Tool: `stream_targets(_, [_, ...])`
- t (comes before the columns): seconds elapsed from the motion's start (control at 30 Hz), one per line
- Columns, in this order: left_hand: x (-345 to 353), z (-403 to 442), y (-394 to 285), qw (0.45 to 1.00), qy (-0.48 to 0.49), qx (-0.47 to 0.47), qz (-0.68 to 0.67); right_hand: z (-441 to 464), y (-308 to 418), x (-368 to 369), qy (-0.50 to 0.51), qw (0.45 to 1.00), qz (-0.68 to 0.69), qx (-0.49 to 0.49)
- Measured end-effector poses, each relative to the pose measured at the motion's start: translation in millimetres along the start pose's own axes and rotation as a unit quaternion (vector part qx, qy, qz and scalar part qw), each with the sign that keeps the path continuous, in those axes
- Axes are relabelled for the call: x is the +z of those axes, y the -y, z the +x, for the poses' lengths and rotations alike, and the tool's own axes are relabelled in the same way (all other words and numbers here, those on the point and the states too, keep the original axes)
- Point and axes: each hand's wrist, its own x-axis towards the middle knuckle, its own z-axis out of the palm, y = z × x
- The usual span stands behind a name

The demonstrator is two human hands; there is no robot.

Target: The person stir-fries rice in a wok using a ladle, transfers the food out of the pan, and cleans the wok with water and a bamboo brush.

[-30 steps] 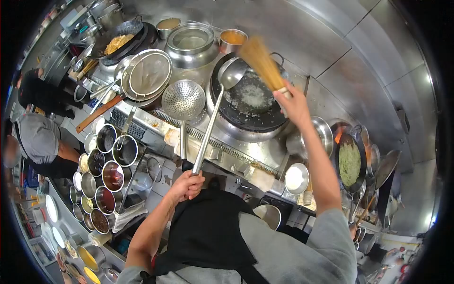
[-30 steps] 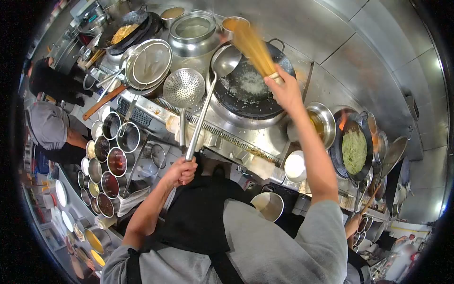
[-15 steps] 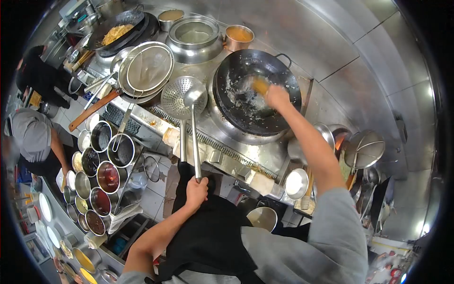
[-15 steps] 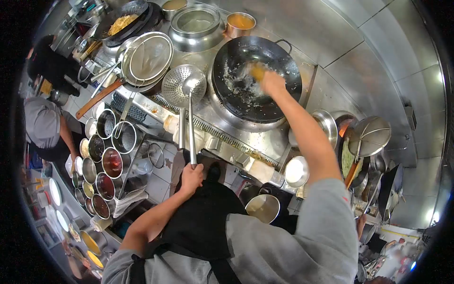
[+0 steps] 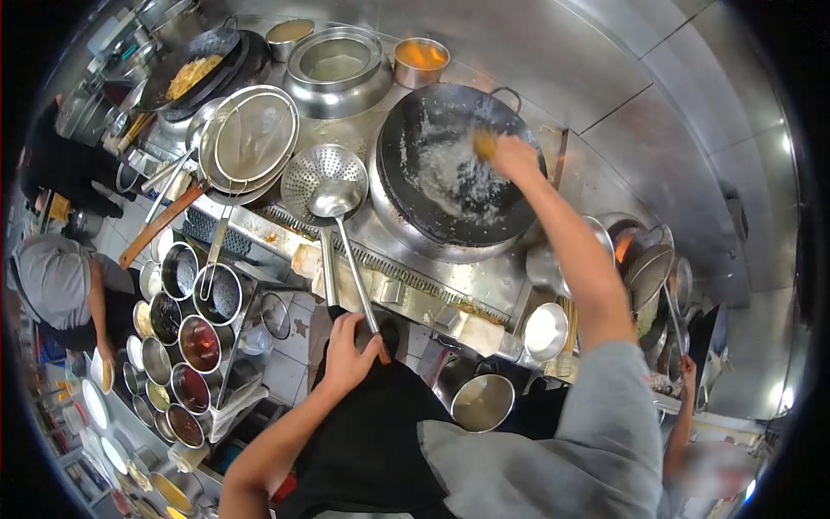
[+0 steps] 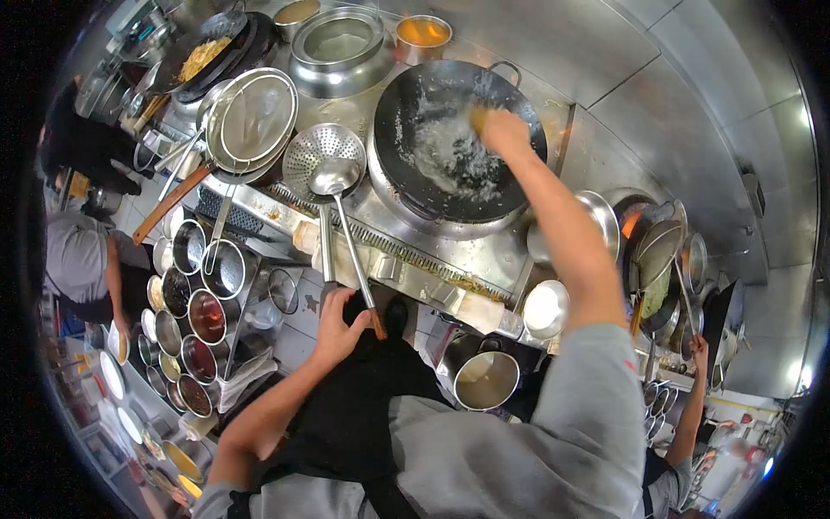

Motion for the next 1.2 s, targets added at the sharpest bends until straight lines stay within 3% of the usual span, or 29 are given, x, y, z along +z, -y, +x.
stream_targets(0.03, [-6.4, 10.9, -19.1, 0.997, 0.007, 0.067, 0.024, 15.6, 4.9, 14.1, -0.037, 0.996, 0.055, 0.054])
stream_targets(0.1, [-11.0, 45.1, -54.7, 0.984, 0.038, 0.168, 0.044, 5.4, 35.2, 17.8, -0.027, 0.997, 0.058, 0.034])
stream_targets(0.23, [11.3, 128.9, -94.9, 0.940, 0.022, 0.328, 0.087, -80.1, 67.1, 21.8, -0.047, 0.988, -0.032, -0.143])
stream_targets(0.3, [36.8, 168.0, -85.4, 0.919, 0.034, 0.371, 0.127, -136.7, 68.4, 10.7, -0.060, 0.979, -0.060, -0.184])
stream_targets(0.33, [43.4, 182.5, -83.6, 0.917, 0.095, 0.350, 0.165, -156.2, 61.1, 17.7, -0.032, 0.982, -0.105, -0.156])
stream_targets(0.37, [49.9, 191.3, -77.6, 0.918, 0.094, 0.352, 0.160, -163.9, 47.4, 25.3, -0.006, 0.981, -0.149, -0.126])
stream_targets(0.43, [64.0, 206.1, -66.0, 0.885, 0.168, 0.357, 0.248, -123.2, 4.1, 28.0, 0.028, 0.984, -0.173, -0.022])
stream_targets(0.47, [68.8, 208.0, -60.3, 0.893, 0.108, 0.383, 0.212, -86.3, -22.8, 36.4, 0.001, 0.990, -0.133, 0.035])
stream_targets(0.5, [69.1, 208.6, -58.8, 0.892, 0.115, 0.384, 0.211, -46.3, -40.6, 44.2, -0.037, 0.993, -0.086, 0.074])
stream_targets(0.57, [69.4, 210.8, -58.6, 0.895, 0.110, 0.384, 0.198, 2.9, -3.1, 11.1, -0.061, 0.983, 0.086, 0.149])
stream_targets(0.63, [67.8, 214.7, -57.4, 0.889, 0.105, 0.403, 0.193, 28.0, 40.5, 29.2, -0.068, 0.982, 0.108, 0.136])
stream_targets(0.67, [66.2, 215.4, -57.0, 0.886, 0.110, 0.406, 0.195, 18.9, 66.2, 27.0, -0.080, 0.990, 0.046, 0.107])
stream_targets(0.8, [59.8, 217.0, -58.5, 0.886, 0.111, 0.407, 0.192, -77.1, 89.9, 23.3, -0.077, 0.991, 0.014, -0.109])
stream_targets(0.87, [58.0, 219.0, -56.9, 0.893, 0.115, 0.402, 0.165, -136.4, 82.3, 10.4, -0.065, 0.984, -0.039, -0.163])
stream_targets(0.93, [58.2, 219.5, -56.2, 0.894, 0.108, 0.403, 0.167, -168.2, 61.1, 34.0, -0.019, 0.972, -0.219, -0.089])
stream_targets(1.0, [57.8, 219.3, -57.3, 0.889, 0.106, 0.404, 0.188, -139.0, 12.0, 52.3, -0.017, 0.956, -0.291, -0.007])
stream_targets(1.07, [54.9, 218.5, -57.7, 0.888, 0.110, 0.405, 0.187, -77.3, -32.7, 39.7, -0.046, 0.991, -0.108, 0.063])
stream_targets(1.13, [55.5, 219.0, -59.3, 0.887, 0.112, 0.407, 0.187, -17.1, -18.9, 22.1, -0.088, 0.982, 0.010, 0.164])
stream_targets(1.17, [56.2, 220.5, -59.0, 0.884, 0.112, 0.410, 0.192, 5.0, -4.7, 14.7, 0.034, 0.976, 0.102, 0.190])
stream_targets(1.2, [56.9, 220.9, -58.4, 0.881, 0.113, 0.414, 0.198, 15.8, 18.8, 27.0, 0.012, 0.982, 0.093, 0.165])
